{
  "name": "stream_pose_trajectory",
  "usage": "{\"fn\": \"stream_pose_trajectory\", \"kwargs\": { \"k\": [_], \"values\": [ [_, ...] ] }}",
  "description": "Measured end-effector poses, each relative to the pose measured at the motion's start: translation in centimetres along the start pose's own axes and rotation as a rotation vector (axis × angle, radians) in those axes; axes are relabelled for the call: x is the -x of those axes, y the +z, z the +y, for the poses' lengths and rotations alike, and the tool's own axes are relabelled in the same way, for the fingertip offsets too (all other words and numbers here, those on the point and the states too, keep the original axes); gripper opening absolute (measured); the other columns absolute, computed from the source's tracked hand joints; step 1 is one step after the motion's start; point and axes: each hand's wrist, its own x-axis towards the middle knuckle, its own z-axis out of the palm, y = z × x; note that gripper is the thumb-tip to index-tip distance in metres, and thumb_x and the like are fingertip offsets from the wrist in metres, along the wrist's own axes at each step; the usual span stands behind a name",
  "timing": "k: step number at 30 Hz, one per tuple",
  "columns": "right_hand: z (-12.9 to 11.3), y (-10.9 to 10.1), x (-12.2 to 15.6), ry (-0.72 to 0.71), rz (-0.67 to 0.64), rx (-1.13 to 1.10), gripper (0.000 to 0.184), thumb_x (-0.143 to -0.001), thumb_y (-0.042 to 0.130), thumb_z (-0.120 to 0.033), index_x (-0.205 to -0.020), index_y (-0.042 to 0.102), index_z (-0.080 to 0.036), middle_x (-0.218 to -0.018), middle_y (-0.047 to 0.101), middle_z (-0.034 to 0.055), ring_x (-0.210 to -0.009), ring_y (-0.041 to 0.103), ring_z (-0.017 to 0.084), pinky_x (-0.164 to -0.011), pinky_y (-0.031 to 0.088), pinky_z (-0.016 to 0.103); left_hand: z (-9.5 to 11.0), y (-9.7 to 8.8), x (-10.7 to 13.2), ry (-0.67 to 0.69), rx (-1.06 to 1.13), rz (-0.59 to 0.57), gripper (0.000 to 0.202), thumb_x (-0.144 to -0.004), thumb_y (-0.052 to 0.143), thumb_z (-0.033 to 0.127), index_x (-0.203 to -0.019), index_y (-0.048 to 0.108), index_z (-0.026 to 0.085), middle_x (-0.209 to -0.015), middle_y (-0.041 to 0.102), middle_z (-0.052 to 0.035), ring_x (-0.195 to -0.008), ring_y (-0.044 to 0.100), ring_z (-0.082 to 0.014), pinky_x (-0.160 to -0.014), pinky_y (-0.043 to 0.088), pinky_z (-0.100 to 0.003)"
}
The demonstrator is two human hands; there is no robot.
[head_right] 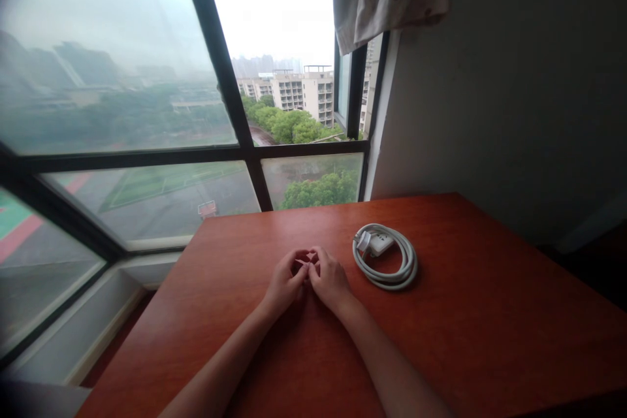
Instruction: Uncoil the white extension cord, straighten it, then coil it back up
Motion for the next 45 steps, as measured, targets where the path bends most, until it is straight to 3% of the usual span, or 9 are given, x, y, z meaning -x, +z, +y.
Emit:
{"fn": "stream_pose_trajectory", "kwargs": {
  "k": [45],
  "values": [
    [0.06,-0.05,-0.05,0.003,-0.01,0.004,0.027,-0.084,0.052,-0.018,-0.11,0.056,-0.022,-0.095,0.07,0.0038,-0.083,0.066,0.017,-0.079,0.049,0.029,-0.3,0.03,-0.06,-0.014,-0.013,0.0,0.023,-0.082,0.055,0.02,-0.104,0.063,0.017,-0.094,0.068,-0.0064,-0.079,0.063,-0.0164,-0.075,0.05,-0.03]
  ]
}}
